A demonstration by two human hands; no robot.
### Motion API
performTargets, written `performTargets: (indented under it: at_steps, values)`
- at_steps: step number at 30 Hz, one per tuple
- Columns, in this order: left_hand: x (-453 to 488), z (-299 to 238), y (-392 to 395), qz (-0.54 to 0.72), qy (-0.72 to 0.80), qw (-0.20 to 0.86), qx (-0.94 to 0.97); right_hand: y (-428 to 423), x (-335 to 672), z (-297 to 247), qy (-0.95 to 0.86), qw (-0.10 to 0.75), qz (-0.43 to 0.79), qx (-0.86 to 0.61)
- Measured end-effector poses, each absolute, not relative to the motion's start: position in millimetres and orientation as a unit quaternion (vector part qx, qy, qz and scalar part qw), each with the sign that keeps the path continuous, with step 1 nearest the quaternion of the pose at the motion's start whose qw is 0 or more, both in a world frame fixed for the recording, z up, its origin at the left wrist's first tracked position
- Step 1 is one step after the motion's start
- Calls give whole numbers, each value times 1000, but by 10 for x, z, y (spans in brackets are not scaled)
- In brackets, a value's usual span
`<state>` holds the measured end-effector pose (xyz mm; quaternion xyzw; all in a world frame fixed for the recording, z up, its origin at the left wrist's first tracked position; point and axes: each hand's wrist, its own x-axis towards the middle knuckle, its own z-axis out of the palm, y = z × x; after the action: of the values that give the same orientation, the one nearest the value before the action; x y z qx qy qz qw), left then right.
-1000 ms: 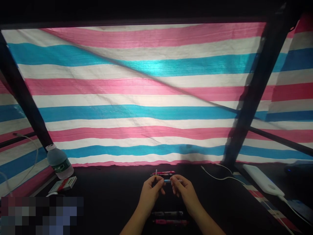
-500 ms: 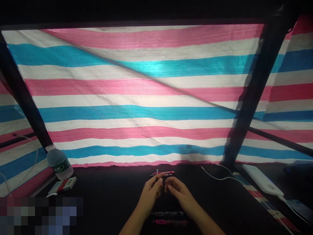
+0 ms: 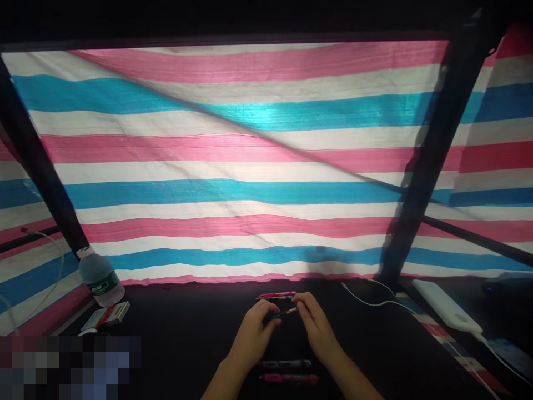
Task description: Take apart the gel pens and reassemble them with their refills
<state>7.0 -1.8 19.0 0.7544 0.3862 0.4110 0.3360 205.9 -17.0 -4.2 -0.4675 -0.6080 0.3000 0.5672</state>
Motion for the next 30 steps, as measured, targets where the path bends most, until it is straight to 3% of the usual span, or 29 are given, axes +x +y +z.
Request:
performTargets:
  at_steps: [5, 9, 12, 21, 30]
  values:
    - [87, 176, -6, 440, 382, 317, 748, -193, 2052, -30, -751, 440, 234, -434]
    - [120, 128, 17, 484, 402, 388, 673, -179, 2042, -73, -771, 399, 238, -436]
    - [146, 76, 20, 487, 386, 452, 640, -192, 2019, -78, -777, 389, 246, -430]
    - [151, 72, 63, 532, 338, 440, 639, -218, 1982, -85, -768, 390, 266, -433]
    - [103, 74, 93, 604, 338, 519, 501, -208, 1990, -75, -758, 386, 273, -450]
